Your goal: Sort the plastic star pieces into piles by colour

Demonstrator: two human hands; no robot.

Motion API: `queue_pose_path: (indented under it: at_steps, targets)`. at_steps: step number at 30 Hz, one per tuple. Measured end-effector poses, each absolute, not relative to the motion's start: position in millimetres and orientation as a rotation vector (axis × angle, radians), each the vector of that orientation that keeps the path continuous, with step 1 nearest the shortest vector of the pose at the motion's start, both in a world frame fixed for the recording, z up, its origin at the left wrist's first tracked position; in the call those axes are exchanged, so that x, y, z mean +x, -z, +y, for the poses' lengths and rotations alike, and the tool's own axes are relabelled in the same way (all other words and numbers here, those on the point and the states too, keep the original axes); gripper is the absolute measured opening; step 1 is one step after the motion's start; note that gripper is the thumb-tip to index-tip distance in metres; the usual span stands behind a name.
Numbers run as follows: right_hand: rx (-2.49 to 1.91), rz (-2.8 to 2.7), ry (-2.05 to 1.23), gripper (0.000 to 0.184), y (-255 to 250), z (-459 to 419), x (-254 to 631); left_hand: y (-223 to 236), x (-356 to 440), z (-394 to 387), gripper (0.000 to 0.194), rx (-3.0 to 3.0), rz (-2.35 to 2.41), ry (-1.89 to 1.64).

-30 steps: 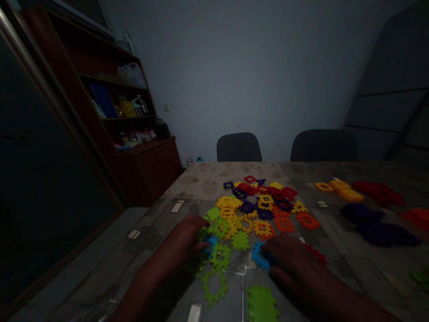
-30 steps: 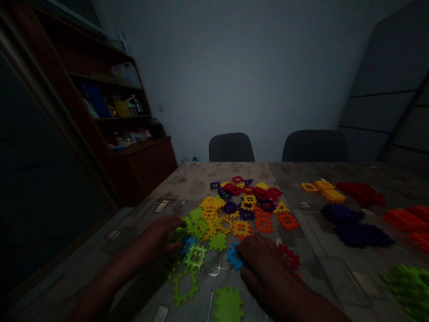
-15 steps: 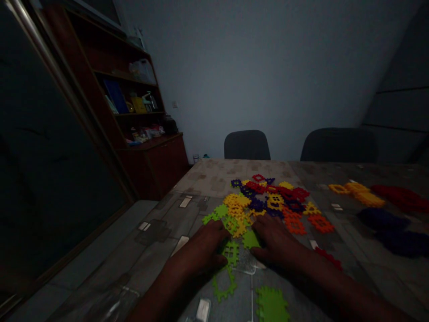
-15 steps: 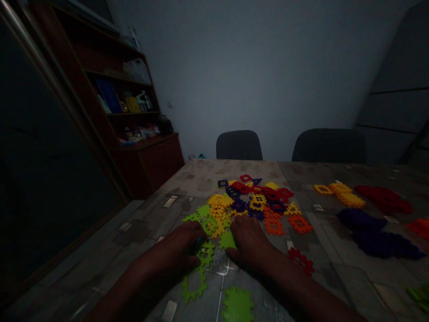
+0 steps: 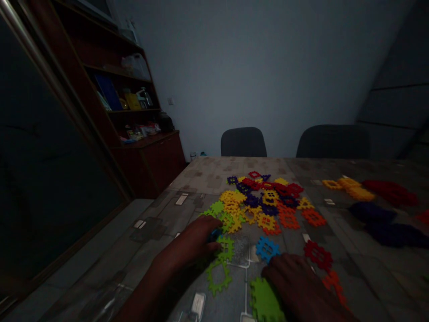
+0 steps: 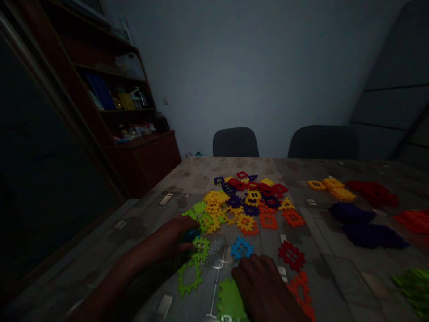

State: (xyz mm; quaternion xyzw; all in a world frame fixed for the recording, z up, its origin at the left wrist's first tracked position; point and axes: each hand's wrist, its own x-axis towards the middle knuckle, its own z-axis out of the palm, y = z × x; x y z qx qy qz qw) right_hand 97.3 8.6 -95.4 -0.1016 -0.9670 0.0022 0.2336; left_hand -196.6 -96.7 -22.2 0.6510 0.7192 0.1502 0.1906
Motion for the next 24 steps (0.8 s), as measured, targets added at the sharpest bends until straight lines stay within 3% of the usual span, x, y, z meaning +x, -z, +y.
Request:
queue_pose_path:
  at_steps: [5,13,19,24]
  targets:
    - [-0.099,-2.713,-0.02,0.07,95.8,11.5,93.5,18.0,-190.6,-102.0,0.055,1.805,1.989,-0.401]
    - [-0.135,-2.737,-0.147,0.049,109.9,6.9,93.8,15.6,-182.1,-103.3,0.06,1.778,1.949,-0.361]
    - [-0.259,-2.656,0.032,0.015,119.6,3.6,99.2,27.1,-181.6,-98.2,0.054,1.805,1.941,-0.318]
    - [-0.32,-2.642,0.016,0.024,112.0,7.4,114.4,39.2,-184.9,-98.2,0.056,1.832,1.944,-0.302]
